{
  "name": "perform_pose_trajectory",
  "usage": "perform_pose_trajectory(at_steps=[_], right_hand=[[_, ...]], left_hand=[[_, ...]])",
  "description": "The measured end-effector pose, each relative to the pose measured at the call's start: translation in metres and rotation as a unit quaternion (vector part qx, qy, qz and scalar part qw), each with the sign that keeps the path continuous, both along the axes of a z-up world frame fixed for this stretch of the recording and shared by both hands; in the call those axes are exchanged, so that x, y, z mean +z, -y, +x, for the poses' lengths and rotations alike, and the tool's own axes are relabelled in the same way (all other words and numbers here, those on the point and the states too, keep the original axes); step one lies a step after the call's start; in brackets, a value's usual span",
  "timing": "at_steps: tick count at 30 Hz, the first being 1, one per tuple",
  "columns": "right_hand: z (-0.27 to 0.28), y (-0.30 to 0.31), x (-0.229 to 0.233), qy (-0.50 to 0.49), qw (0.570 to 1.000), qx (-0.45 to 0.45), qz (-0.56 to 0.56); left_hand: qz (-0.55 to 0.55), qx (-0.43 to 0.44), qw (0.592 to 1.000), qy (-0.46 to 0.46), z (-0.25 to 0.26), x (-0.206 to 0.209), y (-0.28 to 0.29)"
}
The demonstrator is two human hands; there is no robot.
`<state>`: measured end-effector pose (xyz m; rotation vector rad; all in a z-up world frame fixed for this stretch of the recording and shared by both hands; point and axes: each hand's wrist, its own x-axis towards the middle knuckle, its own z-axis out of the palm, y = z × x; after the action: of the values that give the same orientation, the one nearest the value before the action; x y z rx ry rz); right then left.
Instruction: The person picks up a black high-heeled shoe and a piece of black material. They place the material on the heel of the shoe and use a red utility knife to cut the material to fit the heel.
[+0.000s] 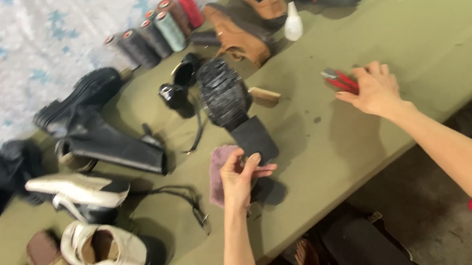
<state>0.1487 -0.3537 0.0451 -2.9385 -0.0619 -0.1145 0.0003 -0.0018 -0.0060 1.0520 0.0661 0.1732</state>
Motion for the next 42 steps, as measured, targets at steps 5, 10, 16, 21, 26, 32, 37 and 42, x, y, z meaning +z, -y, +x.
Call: perform_pose_trajectory(at_steps=[5,10,16,21,26,32,37,42], right_hand=[[0.043,0.025,-0.053,0.039,0.999,0.009,-0.019],[0.019,0.002,-0.001,-0.106,0.993,0.016,0.046],[-0.073,-0.045,0.108,-0.304,0.903,0.149,0.266],[-0.096,-0.073,0.141,-0.36,0.897,0.227,0.123],[-0.102,-0.083,0.132,-0.339,0.898,0.241,0.143],[-0.103,-0.091,0.147,-0.354,0.907,0.196,0.119],[-0.093,-0.086,0.14,-0.379,0.893,0.199,0.14],[-0.08,-0.084,0.119,-0.379,0.863,0.231,0.241]], left_hand=[[0.005,-0.008,1.0,0.011,-0.009,0.007,0.001],[0.033,-0.031,0.999,-0.027,-0.021,0.048,0.003],[0.061,-0.056,0.996,-0.033,-0.021,0.052,0.003],[0.078,-0.053,0.995,-0.022,-0.021,0.051,0.004],[0.064,-0.051,0.996,-0.015,-0.019,0.046,0.006],[0.064,-0.04,0.996,-0.041,-0.02,0.045,0.009],[0.074,-0.051,0.996,-0.028,-0.018,0.042,0.008],[0.075,-0.041,0.996,0.025,-0.017,0.038,0.01]])
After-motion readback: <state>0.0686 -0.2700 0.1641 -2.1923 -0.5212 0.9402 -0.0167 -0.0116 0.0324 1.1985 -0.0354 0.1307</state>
